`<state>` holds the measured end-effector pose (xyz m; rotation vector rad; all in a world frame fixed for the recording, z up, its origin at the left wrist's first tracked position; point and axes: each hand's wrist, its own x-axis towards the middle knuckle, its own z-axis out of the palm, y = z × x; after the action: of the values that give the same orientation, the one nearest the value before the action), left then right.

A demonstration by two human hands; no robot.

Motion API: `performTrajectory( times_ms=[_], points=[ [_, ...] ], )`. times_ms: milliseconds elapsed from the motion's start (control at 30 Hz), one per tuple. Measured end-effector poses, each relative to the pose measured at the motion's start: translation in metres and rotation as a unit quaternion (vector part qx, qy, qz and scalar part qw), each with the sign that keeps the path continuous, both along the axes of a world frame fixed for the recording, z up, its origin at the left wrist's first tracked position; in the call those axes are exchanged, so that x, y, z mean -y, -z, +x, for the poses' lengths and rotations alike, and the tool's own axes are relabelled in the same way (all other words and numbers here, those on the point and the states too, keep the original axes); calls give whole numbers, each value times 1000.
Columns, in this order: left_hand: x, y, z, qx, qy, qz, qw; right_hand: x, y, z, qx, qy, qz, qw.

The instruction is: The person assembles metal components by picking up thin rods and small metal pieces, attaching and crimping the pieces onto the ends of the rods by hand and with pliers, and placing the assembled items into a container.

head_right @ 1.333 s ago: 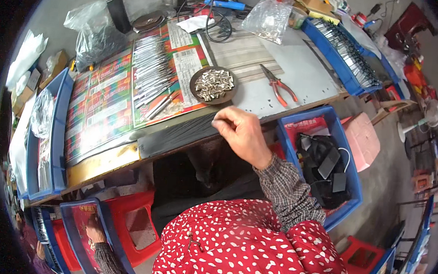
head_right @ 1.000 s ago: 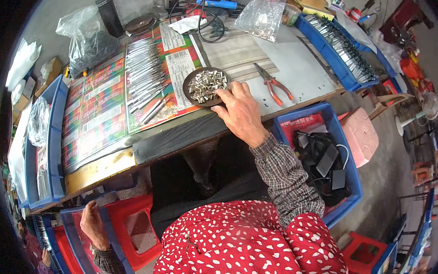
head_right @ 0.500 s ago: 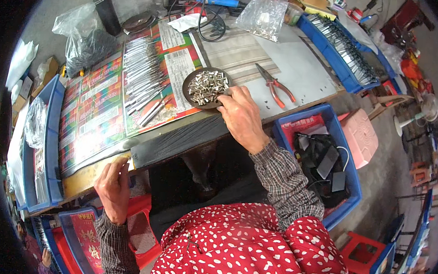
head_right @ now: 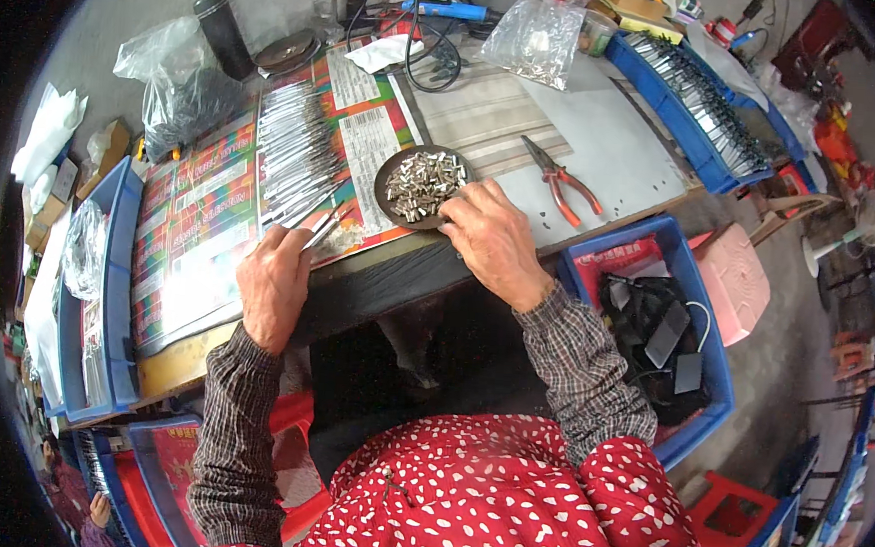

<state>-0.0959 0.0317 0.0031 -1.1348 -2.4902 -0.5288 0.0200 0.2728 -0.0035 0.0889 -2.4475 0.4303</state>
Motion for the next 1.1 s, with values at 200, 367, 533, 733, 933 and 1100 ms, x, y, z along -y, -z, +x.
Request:
performTrajectory(
  times_ms=[200,367,533,733,933,1100],
  points=[
    [-11,11,-9,-2,5,-7,1000,9,4,6,-39,-11,-113,993],
    [-14,12,-8,-20,13,-20,1000,20,4,15,-24,-34,-241,970],
    [-10,5,0,0,42,57,997,29,1,23,-12,-57,-307,950],
    [-1,-11,44,141,59,192,969,40,-8,33,-15,-101,-344,933],
    [14,-12,92,319,52,223,920,58,-16,41,28,-165,-420,892],
    [22,-6,112,315,76,266,908,68,-18,47,58,-202,-450,868]
  ],
)
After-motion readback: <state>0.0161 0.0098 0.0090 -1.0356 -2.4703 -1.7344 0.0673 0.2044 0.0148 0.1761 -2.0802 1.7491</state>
